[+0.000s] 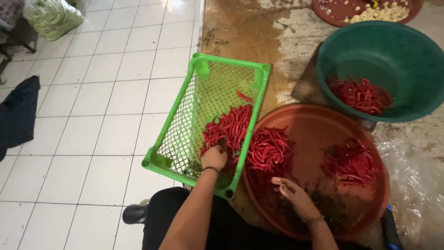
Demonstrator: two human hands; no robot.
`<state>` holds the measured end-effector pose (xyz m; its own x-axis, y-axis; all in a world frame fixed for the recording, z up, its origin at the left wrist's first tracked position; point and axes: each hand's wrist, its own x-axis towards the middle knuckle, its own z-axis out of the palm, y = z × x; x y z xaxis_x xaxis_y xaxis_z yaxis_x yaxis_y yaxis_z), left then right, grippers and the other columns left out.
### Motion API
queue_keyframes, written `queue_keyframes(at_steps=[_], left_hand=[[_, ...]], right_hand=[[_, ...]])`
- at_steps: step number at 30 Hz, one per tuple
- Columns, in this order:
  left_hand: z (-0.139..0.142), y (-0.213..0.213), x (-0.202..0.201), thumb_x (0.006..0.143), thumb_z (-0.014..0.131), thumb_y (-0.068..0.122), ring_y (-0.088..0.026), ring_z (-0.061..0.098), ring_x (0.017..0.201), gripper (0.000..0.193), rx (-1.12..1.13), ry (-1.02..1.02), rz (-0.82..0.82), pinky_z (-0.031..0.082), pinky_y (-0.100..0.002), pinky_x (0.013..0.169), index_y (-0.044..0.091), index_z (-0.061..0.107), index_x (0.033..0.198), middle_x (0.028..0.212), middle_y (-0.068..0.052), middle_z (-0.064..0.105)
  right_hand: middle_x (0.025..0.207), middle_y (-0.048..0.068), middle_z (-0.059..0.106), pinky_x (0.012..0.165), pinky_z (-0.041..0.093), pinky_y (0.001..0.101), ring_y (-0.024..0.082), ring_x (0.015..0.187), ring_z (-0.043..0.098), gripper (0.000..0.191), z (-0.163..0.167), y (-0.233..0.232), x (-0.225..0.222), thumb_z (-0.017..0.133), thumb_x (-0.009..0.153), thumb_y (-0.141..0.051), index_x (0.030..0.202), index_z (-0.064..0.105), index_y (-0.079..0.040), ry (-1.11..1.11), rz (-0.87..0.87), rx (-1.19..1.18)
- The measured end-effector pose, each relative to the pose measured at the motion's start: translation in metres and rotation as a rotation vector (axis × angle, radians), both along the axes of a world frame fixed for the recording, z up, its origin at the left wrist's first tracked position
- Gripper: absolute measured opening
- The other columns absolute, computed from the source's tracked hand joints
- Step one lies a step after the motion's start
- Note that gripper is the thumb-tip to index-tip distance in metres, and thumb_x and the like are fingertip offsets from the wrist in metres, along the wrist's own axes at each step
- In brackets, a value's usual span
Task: The person sits on the floor and repeatedly picks red chilies from a large orange basin, removes the stems, and places the chilies into a green plastic basket. The process continues throughout the clip with a second person visible in the background.
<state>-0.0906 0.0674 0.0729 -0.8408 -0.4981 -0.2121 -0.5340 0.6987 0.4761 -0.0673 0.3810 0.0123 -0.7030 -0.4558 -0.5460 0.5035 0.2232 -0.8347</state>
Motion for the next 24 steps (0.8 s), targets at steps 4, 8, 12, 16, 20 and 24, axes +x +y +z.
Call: queue_keyframes(at_steps=[4,8,12,16,20,24], left_hand=[[-0.004,-0.024,0.015,0.086,0.072,0.034,-0.035,0.071,0.101,0.030,0.142,0.047,0.012,0.056,-0.044,0.090,0.015,0.079,0.108,0.107,-0.014,0.075],[-0.001,-0.038,0.036,0.087,0.075,0.028,-0.031,0.074,0.094,0.025,0.218,0.242,-0.071,0.057,-0.039,0.084,0.010,0.078,0.103,0.100,-0.014,0.077],[0.012,-0.023,0.051,0.083,0.079,0.020,-0.028,0.074,0.082,0.020,0.293,0.391,-0.108,0.056,-0.037,0.076,0.006,0.073,0.096,0.087,-0.013,0.076],[0.021,0.015,0.060,0.082,0.080,0.016,-0.024,0.074,0.076,0.017,0.395,0.335,-0.171,0.055,-0.036,0.071,0.005,0.072,0.092,0.081,-0.011,0.074],[0.022,0.051,0.066,0.077,0.083,0.013,-0.022,0.073,0.080,0.021,0.392,0.501,-0.368,0.057,-0.033,0.074,0.004,0.072,0.093,0.088,-0.011,0.075],[0.017,0.082,0.070,0.077,0.084,0.014,-0.022,0.074,0.081,0.023,0.433,0.371,-0.459,0.057,-0.033,0.074,0.006,0.074,0.097,0.091,-0.009,0.076]], right_hand=[[0.143,0.005,0.065,0.104,0.049,0.0393,0.022,0.125,0.063,0.056,0.009,-0.005,0.001,0.055,0.097,-0.040,0.144,0.060,-0.010,0.002,0.020,0.005],[0.143,0.004,0.065,0.103,0.050,0.0402,0.022,0.124,0.064,0.055,0.016,-0.012,-0.002,0.054,0.097,-0.040,0.144,0.060,-0.012,-0.020,0.023,0.067],[0.135,0.006,0.069,0.099,0.051,0.0372,0.020,0.117,0.066,0.047,0.013,-0.016,-0.003,0.059,0.096,-0.028,0.139,0.063,-0.010,0.014,-0.032,-0.021],[0.117,0.005,0.074,0.087,0.053,0.0315,0.015,0.102,0.068,0.039,0.010,-0.016,0.004,0.061,0.096,-0.018,0.132,0.067,-0.005,0.205,-0.095,-0.113],[0.101,0.003,0.072,0.083,0.056,0.0281,0.011,0.089,0.066,0.034,0.016,-0.023,0.010,0.060,0.099,-0.017,0.129,0.070,-0.005,0.334,-0.129,-0.096],[0.093,0.000,0.067,0.078,0.053,0.0268,0.008,0.082,0.060,0.032,0.024,-0.031,0.015,0.062,0.097,-0.013,0.128,0.070,-0.007,0.323,-0.216,-0.206]])
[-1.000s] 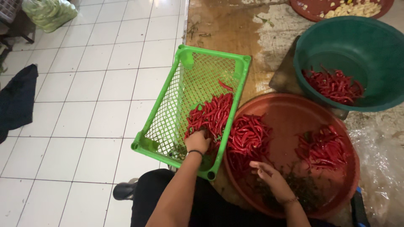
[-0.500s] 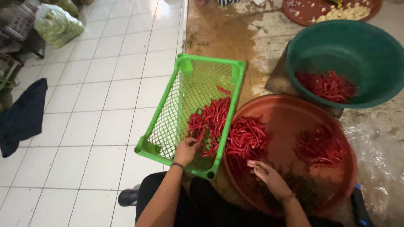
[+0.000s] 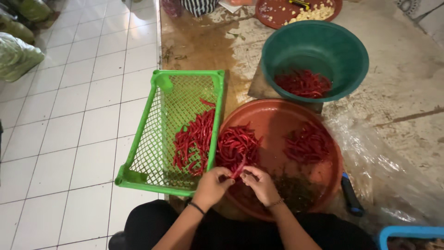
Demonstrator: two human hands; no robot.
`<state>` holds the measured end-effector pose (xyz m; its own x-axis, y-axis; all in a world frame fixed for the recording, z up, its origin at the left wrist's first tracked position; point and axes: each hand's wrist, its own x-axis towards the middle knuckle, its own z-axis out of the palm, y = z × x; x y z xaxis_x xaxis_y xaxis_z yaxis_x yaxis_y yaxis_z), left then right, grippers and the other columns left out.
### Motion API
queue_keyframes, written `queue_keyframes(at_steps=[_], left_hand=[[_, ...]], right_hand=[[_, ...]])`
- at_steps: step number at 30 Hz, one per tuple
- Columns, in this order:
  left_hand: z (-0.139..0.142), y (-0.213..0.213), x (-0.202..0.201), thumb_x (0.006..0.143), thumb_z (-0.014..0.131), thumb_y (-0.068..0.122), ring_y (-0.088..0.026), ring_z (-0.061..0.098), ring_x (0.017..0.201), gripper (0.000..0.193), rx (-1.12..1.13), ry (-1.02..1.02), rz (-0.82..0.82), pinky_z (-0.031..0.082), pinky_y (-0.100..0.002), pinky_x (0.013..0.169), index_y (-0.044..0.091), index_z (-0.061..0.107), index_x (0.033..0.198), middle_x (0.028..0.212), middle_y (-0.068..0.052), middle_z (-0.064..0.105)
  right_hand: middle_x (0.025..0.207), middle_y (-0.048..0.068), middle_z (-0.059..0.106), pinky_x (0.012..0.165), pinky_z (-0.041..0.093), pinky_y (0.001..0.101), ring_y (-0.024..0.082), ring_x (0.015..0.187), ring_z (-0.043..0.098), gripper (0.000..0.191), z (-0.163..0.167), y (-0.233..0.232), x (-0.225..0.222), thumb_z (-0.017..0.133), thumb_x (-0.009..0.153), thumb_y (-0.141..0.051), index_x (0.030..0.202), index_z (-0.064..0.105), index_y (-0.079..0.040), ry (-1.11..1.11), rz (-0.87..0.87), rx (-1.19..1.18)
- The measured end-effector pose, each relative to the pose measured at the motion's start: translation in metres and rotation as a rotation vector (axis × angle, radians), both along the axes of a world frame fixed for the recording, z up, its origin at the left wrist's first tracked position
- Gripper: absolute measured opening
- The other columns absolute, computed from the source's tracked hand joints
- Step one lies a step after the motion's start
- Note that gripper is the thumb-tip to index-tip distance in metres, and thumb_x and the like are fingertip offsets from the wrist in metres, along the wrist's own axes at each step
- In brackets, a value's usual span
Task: The person sits on the floor and repeatedly picks red chilies from a large orange basin, removes the stems, and places the chilies into a green plastic basket. The process continues throughout the clip with a second person visible in the background.
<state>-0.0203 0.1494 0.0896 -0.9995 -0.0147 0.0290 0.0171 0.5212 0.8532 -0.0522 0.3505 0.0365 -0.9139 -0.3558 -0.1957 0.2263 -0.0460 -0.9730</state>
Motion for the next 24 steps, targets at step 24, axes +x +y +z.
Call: queue_keyframes(at_steps=[24], left_hand=[[0.005,0.027,0.017,0.078,0.083,0.021,-0.028,0.073,0.076,0.026,-0.068,-0.227,0.089,0.056,-0.035,0.072,0.007,0.072,0.096,0.088,-0.011,0.075]], right_hand=[[0.088,-0.001,0.069,0.071,0.051,0.0250,0.007,0.076,0.060,0.016,0.003,-0.004,0.002,0.063,0.098,-0.015,0.103,0.072,-0.002,0.041,0.013,-0.063]])
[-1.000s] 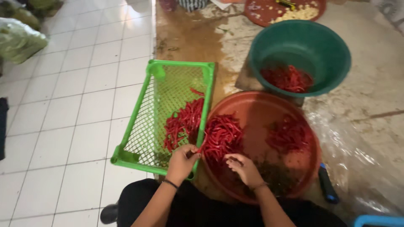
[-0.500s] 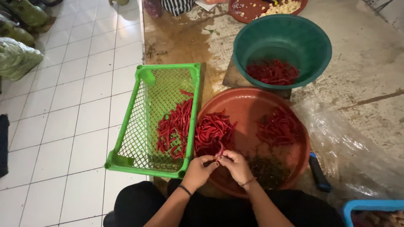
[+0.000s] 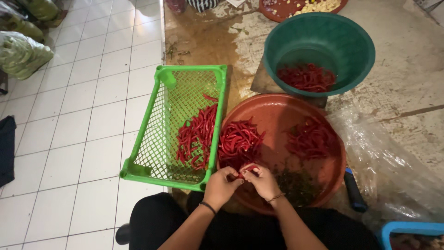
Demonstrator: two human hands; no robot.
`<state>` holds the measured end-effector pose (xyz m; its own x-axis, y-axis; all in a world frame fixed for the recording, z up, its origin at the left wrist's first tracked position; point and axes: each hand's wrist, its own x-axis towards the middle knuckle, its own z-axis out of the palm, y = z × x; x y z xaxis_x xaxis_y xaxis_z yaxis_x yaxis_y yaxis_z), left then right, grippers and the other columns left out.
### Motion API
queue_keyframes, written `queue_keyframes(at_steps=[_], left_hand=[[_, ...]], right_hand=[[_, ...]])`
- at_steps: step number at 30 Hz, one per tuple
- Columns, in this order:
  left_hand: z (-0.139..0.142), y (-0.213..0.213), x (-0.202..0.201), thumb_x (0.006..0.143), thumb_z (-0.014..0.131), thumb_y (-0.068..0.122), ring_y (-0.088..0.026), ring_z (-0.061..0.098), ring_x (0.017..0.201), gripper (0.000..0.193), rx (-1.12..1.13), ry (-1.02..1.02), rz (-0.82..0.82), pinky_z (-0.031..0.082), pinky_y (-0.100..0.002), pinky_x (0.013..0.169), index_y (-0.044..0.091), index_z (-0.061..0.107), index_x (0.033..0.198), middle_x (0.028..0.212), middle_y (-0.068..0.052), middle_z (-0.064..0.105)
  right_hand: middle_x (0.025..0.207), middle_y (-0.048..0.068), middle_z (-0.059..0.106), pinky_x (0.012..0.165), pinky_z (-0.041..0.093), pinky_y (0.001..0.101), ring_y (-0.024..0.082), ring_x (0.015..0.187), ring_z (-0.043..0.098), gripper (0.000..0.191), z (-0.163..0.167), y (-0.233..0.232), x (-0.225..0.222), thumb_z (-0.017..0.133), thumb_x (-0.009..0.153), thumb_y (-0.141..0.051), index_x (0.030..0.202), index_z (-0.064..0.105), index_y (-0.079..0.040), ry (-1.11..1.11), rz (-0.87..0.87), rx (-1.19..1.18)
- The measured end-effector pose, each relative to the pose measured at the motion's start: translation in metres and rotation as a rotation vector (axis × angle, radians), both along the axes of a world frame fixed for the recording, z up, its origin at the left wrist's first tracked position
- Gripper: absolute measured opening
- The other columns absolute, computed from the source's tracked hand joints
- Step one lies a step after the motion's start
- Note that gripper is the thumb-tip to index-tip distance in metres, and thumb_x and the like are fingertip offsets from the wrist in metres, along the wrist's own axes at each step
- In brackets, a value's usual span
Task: The person sits on the floor and repeatedly picks red chilies from a large orange basin, removes the stems, and places the chilies into a green plastic basket. The process continues throughout the clip with a second person visible in the background.
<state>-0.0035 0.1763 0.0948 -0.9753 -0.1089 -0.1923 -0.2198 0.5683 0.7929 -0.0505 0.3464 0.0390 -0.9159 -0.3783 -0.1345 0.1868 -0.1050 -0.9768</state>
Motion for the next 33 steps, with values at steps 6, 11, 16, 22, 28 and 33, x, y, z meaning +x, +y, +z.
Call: queue_keyframes(at_steps=[6,11,16,22,28,33], left_hand=[[-0.006,-0.070,0.020,0.080,0.082,0.023,-0.030,0.073,0.085,0.026,-0.141,0.420,0.115,0.059,-0.038,0.075,0.006,0.074,0.099,0.097,-0.013,0.075],[-0.019,-0.126,0.062,0.080,0.081,0.027,-0.034,0.066,0.107,0.035,-0.482,0.474,0.236,0.050,-0.045,0.090,0.010,0.073,0.109,0.111,-0.012,0.072],[-0.030,-0.140,0.067,0.080,0.079,0.028,-0.034,0.059,0.119,0.046,-0.448,0.623,0.246,0.043,-0.047,0.102,0.009,0.069,0.121,0.124,-0.012,0.066],[-0.038,-0.131,0.040,0.082,0.077,0.022,-0.032,0.064,0.115,0.040,-0.349,0.608,0.230,0.039,-0.051,0.106,0.009,0.070,0.119,0.120,-0.011,0.071],[-0.051,-0.131,0.035,0.091,0.069,0.014,-0.026,0.070,0.103,0.032,0.128,0.421,0.497,0.056,-0.036,0.086,0.008,0.070,0.123,0.115,-0.012,0.073],[-0.065,-0.136,0.023,0.100,0.055,0.007,-0.020,0.068,0.102,0.038,0.771,0.570,0.734,0.054,-0.031,0.092,0.001,0.057,0.138,0.126,-0.012,0.068]], right_hand=[[0.077,0.000,0.066,0.066,0.049,0.0283,0.010,0.069,0.058,0.025,0.005,0.010,-0.004,0.066,0.097,-0.028,0.095,0.073,-0.004,-0.031,-0.051,0.364],[0.079,0.006,0.073,0.072,0.054,0.0322,0.015,0.073,0.067,0.030,0.007,0.008,0.001,0.066,0.093,-0.034,0.094,0.070,-0.005,0.042,0.026,0.544],[0.084,0.016,0.069,0.074,0.054,0.0385,0.026,0.078,0.067,0.042,0.011,0.010,0.004,0.068,0.092,-0.044,0.094,0.066,-0.002,0.024,0.110,0.844],[0.087,0.024,0.066,0.076,0.054,0.0435,0.035,0.079,0.066,0.048,0.034,-0.008,-0.015,0.068,0.093,-0.046,0.093,0.063,0.001,0.157,0.080,1.045],[0.100,0.020,0.071,0.079,0.053,0.0483,0.039,0.092,0.067,0.044,0.083,-0.045,-0.061,0.071,0.087,-0.049,0.109,0.070,-0.010,0.378,-0.018,1.200],[0.093,0.010,0.074,0.079,0.055,0.0479,0.035,0.088,0.069,0.022,0.089,-0.113,-0.068,0.067,0.086,-0.034,0.096,0.075,-0.016,0.929,0.092,1.108]])
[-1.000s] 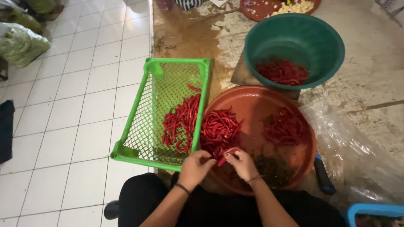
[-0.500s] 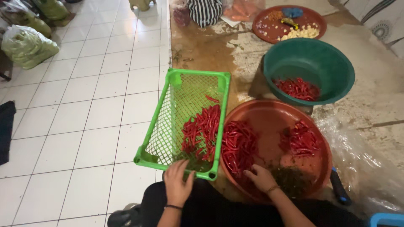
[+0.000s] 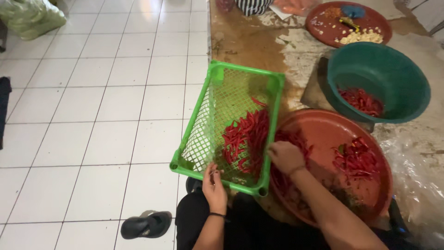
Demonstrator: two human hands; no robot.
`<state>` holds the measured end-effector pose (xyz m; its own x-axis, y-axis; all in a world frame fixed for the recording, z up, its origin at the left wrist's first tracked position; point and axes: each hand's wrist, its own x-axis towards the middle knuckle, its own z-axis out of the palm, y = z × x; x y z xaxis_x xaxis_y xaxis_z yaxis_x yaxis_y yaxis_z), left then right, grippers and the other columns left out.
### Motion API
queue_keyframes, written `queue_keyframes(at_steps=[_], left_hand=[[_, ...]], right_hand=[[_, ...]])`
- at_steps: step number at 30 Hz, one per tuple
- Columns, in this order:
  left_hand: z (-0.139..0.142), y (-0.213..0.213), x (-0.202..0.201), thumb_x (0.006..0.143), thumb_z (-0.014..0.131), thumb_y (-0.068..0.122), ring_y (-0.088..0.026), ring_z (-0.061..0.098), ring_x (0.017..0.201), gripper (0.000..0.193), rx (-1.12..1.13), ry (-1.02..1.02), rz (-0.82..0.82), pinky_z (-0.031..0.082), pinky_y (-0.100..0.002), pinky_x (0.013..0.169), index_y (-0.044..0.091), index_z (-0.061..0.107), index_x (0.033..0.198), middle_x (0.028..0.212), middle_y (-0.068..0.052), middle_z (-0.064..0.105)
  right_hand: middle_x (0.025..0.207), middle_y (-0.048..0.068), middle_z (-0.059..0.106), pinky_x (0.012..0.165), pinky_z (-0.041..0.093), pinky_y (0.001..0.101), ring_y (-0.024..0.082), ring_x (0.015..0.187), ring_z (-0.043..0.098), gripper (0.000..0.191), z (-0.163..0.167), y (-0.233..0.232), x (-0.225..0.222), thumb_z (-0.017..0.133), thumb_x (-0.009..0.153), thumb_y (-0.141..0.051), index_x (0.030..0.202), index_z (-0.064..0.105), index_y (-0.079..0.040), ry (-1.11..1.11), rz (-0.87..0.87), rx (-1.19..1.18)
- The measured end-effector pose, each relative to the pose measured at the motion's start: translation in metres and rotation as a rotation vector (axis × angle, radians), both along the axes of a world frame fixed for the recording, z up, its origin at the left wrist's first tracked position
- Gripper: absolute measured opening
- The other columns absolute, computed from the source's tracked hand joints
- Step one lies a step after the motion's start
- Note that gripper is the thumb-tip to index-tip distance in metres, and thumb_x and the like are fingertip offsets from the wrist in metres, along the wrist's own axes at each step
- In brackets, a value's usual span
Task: The person sits on the floor and repeatedly picks red chilies from a large orange basin, removes the stems, and places the chilies into a green plastic basket. The process continues throughout the clip with a second person visible in the background.
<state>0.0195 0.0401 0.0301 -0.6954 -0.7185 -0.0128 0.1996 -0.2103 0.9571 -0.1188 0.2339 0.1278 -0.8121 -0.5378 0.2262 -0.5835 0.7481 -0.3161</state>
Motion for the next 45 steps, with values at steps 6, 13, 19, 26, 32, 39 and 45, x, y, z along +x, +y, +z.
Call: queue_keyframes(at_steps=[6,13,19,26,32,39,45], left_hand=[[-0.005,0.005,-0.001,0.103,0.056,0.008,-0.016,0.065,0.094,0.032,0.070,0.032,0.081,0.054,-0.029,0.088,-0.004,0.060,0.133,0.122,-0.011,0.068],[-0.013,0.010,0.000,0.101,0.058,0.006,-0.013,0.065,0.093,0.031,0.088,0.024,0.056,0.055,-0.027,0.084,-0.003,0.062,0.129,0.111,-0.008,0.069],[-0.009,0.012,0.002,0.100,0.059,0.005,-0.012,0.066,0.095,0.031,0.000,-0.016,0.027,0.054,-0.026,0.086,-0.001,0.063,0.130,0.110,-0.007,0.068],[0.013,0.012,0.007,0.081,0.079,0.004,-0.021,0.070,0.087,0.032,-0.527,-0.080,-0.052,0.054,-0.033,0.084,0.004,0.076,0.113,0.092,-0.008,0.075],[0.005,0.010,0.007,0.091,0.072,0.001,-0.015,0.070,0.087,0.015,-0.339,-0.004,-0.171,0.056,-0.031,0.081,0.000,0.077,0.105,0.096,-0.007,0.078],[0.005,0.009,0.015,0.094,0.069,0.002,-0.015,0.063,0.071,0.014,0.026,-0.140,-0.394,0.056,-0.032,0.064,-0.003,0.076,0.105,0.091,-0.007,0.073],[0.009,0.011,0.014,0.086,0.074,0.002,-0.014,0.072,0.086,0.018,-0.318,-0.097,-0.476,0.059,-0.031,0.071,0.001,0.078,0.103,0.098,-0.007,0.078]], right_hand=[[0.091,0.000,0.073,0.076,0.052,0.0438,0.026,0.092,0.067,0.013,-0.022,-0.076,0.005,0.062,0.088,-0.025,0.096,0.072,-0.021,0.026,0.293,0.455],[0.094,0.002,0.072,0.077,0.050,0.0442,0.025,0.094,0.067,0.014,-0.031,-0.090,0.011,0.064,0.083,-0.024,0.094,0.074,-0.022,0.085,0.314,0.443],[0.096,0.008,0.075,0.082,0.057,0.0393,0.027,0.091,0.073,0.022,-0.026,-0.065,0.003,0.074,0.083,-0.021,0.103,0.076,-0.012,-0.536,0.030,-0.011],[0.089,0.008,0.076,0.076,0.058,0.0318,0.019,0.082,0.073,0.022,-0.026,-0.044,0.039,0.080,0.080,-0.021,0.098,0.076,-0.008,-0.610,0.093,-0.320],[0.096,0.006,0.076,0.082,0.054,0.0304,0.014,0.091,0.069,0.024,-0.024,-0.036,0.064,0.078,0.083,-0.021,0.103,0.076,-0.007,-0.497,0.166,-0.345],[0.094,0.005,0.077,0.084,0.057,0.0305,0.011,0.089,0.070,0.018,-0.035,-0.021,0.072,0.073,0.088,-0.015,0.103,0.074,-0.004,-0.848,0.116,-0.510],[0.090,0.006,0.078,0.079,0.058,0.0316,0.013,0.083,0.073,0.020,-0.037,-0.011,0.077,0.074,0.088,-0.019,0.102,0.075,-0.006,-0.766,0.070,-0.414]])
